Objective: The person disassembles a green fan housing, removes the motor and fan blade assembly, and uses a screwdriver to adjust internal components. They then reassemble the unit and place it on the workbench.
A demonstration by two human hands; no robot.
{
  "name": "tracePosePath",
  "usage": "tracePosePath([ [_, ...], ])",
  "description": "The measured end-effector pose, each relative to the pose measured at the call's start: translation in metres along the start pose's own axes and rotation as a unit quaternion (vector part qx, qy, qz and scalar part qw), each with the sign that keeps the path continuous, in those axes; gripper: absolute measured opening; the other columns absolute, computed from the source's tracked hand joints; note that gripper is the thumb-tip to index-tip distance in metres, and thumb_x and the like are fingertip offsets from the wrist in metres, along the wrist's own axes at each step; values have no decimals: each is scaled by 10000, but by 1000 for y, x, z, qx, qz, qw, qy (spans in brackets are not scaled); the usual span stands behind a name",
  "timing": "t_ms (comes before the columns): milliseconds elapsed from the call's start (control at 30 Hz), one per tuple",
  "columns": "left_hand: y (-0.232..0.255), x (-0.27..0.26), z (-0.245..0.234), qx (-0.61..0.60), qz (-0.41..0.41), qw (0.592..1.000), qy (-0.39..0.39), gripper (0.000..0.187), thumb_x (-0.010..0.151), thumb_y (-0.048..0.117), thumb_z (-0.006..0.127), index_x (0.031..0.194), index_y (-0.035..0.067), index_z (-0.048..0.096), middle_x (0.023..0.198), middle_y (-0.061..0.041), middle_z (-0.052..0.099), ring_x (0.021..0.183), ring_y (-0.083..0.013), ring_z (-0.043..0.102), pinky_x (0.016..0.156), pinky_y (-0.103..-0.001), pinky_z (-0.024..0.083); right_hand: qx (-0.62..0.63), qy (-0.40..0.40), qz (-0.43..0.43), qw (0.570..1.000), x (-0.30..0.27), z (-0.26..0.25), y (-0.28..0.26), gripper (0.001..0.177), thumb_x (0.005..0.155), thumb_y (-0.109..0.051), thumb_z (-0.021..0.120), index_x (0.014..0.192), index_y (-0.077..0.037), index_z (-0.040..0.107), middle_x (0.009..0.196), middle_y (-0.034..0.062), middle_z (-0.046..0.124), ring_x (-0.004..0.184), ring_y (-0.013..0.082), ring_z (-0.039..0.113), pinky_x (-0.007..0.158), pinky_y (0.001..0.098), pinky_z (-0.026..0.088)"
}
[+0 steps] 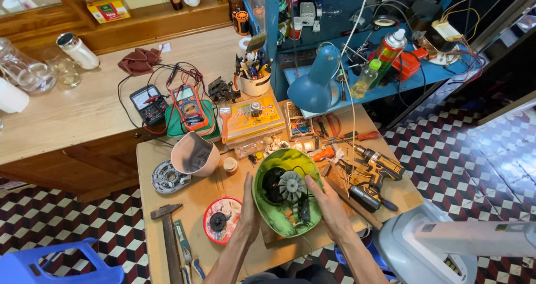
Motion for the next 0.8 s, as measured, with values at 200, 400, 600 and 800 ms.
tracePosePath([
  [200, 1, 8, -16, 61, 20, 997, 50, 749, 982, 631, 302, 1515, 140, 495, 1524, -2, 543, 1411, -128, 440, 1185, -331, 275, -44, -36, -16, 998, 32, 9, 8, 715, 934, -552, 550, 1461, -68, 545, 1430, 85, 629, 1315, 193, 549, 1116, 339, 382],
  [400, -6, 9, -21, 79, 23, 994, 72, 766, 968, 636, 322, 1532, 140, 469, 1552, -15, 519, 1447, -142, 403, 1203, -351, 253, -89, -35, 16, 995, 48, 6, 12, 729, 923, -577, 547, 1433, -57, 573, 1411, 107, 648, 1316, 208, 554, 1116, 353, 387],
  [600, -31, 24, -38, 70, -30, 988, 132, 789, 982, 632, 342, 1476, 52, 547, 1466, -81, 614, 1380, -191, 492, 1165, -344, 310, -132, -31, 19, 991, 54, 0, 16, 754, 923, -610, 520, 1437, -61, 569, 1413, 117, 647, 1309, 223, 567, 1122, 364, 390],
  [800, -42, 25, -50, 88, -27, 981, 171, 769, 979, 636, 362, 1431, 51, 574, 1382, -90, 658, 1292, -206, 564, 1119, -356, 397, -147, -17, -4, 989, 49, 2, 19, 785, 928, -632, 474, 1478, -73, 506, 1473, 160, 590, 1403, 269, 501, 1177, 409, 340],
])
Point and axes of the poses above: each hand's wrist, its own x-axis towards the middle knuckle, its own z-axis out of the palm, y = z × x, the point moved 3 cm from there along x, towards the middle knuckle
